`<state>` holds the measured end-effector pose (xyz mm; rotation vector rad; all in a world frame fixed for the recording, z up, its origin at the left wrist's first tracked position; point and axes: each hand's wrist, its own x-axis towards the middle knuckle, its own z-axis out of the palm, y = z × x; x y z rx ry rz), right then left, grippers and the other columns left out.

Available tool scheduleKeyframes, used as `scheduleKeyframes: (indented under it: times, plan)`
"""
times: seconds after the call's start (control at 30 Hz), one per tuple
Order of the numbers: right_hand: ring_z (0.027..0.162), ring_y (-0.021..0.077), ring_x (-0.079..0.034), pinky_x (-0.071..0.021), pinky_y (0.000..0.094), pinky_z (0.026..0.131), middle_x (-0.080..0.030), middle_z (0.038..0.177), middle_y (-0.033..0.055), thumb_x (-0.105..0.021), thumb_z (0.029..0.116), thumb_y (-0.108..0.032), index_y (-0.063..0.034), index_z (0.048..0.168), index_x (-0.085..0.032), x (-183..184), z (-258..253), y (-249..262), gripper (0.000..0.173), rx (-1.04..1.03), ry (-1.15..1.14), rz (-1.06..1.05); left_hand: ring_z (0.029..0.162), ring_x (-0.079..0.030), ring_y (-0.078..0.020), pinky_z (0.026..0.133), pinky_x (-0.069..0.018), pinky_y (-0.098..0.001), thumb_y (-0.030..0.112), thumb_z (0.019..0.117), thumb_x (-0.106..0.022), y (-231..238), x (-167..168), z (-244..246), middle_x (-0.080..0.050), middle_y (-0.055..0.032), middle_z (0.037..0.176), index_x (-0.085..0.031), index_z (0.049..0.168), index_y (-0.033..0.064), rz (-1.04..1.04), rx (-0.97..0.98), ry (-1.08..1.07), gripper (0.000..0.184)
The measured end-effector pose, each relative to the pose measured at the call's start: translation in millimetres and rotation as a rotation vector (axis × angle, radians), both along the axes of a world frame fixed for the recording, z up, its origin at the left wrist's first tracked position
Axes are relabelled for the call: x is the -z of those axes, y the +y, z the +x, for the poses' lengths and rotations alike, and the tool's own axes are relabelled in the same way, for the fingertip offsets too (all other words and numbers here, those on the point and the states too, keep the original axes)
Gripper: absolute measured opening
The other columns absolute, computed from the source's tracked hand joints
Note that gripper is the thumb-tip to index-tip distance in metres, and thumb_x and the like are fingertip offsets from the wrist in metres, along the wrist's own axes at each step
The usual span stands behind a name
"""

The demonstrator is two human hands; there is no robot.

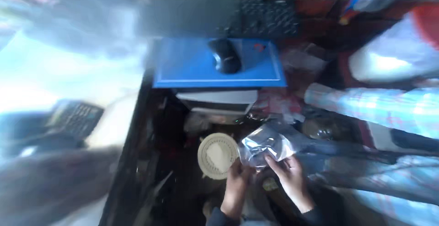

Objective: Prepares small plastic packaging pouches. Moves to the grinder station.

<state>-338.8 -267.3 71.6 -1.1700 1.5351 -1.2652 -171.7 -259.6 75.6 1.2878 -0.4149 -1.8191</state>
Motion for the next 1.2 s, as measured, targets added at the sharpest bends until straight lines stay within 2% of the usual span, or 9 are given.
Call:
scheduleKeyframes:
  times: [0.17,0.3,0.47,0.63,0.73,0.87,1.0,1.1,1.2]
  plan:
    - [0.081,0.0139,-0.075,-0.0649,0.0305,0.075,-0.076,0.093,0.0057,-0.076,0.0861,-0.009,0.0044,0.110,-0.063,-20.4,77.6,42.0,0.030,-0.103,-0.078,0.068,0.086,-0.072,-0.0188,0.077,-0.0599,-0.0382,0.035,0.1117,-0.026,70.0,-10.9,70.6,-0.074,-0.0089,0.101,-0.056,0.127,0.0028,0.211,-0.452,0.042,0.046]
    - [0.078,0.0070,-0.073,-0.0634,0.0244,0.073,-0.075,0.088,0.0016,-0.078,0.0842,-0.010,0.0034,0.106,-0.066,-30.7,131.6,55.4,0.028,-0.325,-0.019,0.001,0.122,-0.064,-0.0289,0.098,-0.0580,-0.0486,0.070,0.0853,-0.065,137.2,-9.3,100.2,-0.059,-0.0169,0.141,-0.028,0.157,0.0006,-0.080,-0.430,0.045,0.106]
    - [0.083,0.0078,-0.073,-0.0641,0.0279,0.078,-0.076,0.092,0.0007,-0.076,0.0827,0.001,0.0033,0.107,-0.065,-48.9,191.9,86.2,0.027,-0.683,-0.071,0.017,0.086,-0.073,-0.0206,0.081,-0.0627,-0.0379,0.019,0.1055,-0.055,180.2,-19.7,136.8,-0.074,-0.0136,0.098,-0.065,0.121,-0.0062,-0.018,-0.868,-0.143,0.031]
    - [0.053,0.0094,-0.059,-0.0540,0.0264,0.051,-0.068,0.075,0.0045,-0.072,0.0902,-0.004,0.0022,0.107,-0.060,-55.2,240.0,133.7,0.021,-0.639,-0.040,0.524,0.076,-0.072,-0.0150,0.075,-0.0611,-0.0340,0.015,0.0920,-0.075,259.9,-19.3,185.4,-0.075,-0.0092,0.082,-0.077,0.095,-0.0012,0.072,-0.944,-0.263,0.017]
    - [0.052,0.0105,-0.056,-0.0516,0.0278,0.051,-0.063,0.075,0.0052,-0.070,0.0948,-0.013,0.0005,0.112,-0.059,-33.3,265.6,171.7,0.024,-0.609,0.015,0.800,0.073,-0.073,-0.0158,0.074,-0.0626,-0.0357,0.013,0.0854,-0.081,308.1,-16.8,199.6,-0.076,-0.0095,0.080,-0.076,0.090,-0.0012,0.138,-0.985,-0.314,0.016]
    - [0.057,0.0147,-0.056,-0.0499,0.0311,0.051,-0.064,0.084,0.0094,-0.074,0.0935,-0.018,-0.0004,0.119,-0.058,-12.2,291.8,211.3,0.034,-0.591,0.104,0.921,0.072,-0.071,-0.0131,0.069,-0.0616,-0.0330,0.018,0.1023,-0.062,364.5,-5.2,218.5,-0.076,-0.0074,0.084,-0.075,0.106,0.0004,0.117,-0.887,-0.349,0.023]
    - [0.099,0.0338,-0.061,-0.0537,0.0519,0.080,-0.057,0.119,0.0257,-0.089,0.0774,-0.029,0.0056,0.141,-0.036,-20.2,304.9,232.9,0.089,-0.770,0.398,0.622,0.071,-0.072,-0.0154,0.072,-0.0616,-0.0375,0.022,0.0765,-0.089,389.3,4.2,231.7,-0.075,-0.0072,0.076,-0.077,0.081,0.0038,0.190,-1.023,-0.383,0.022]
    - [0.092,0.0270,-0.067,-0.0576,0.0457,0.081,-0.066,0.103,0.0171,-0.084,0.0803,-0.040,0.0025,0.122,-0.058,-42.5,325.0,240.2,0.065,-1.180,0.436,0.219,0.056,-0.062,-0.0142,0.057,-0.0539,-0.0363,0.031,0.0627,-0.096,392.9,6.1,240.5,-0.064,-0.0038,0.060,-0.064,0.063,0.0083,0.215,-1.057,-0.367,0.040]
    - [0.093,0.0125,-0.070,-0.0581,0.0393,0.087,-0.074,0.099,0.0005,-0.078,0.0864,-0.046,-0.0138,0.110,-0.074,-46.9,359.2,238.3,0.040,-1.695,0.537,0.341,0.057,-0.063,-0.0137,0.058,-0.0546,-0.0359,0.031,0.0703,-0.093,392.3,4.5,247.5,-0.065,-0.0037,0.061,-0.065,0.068,0.0068,0.214,-1.065,-0.293,0.037]
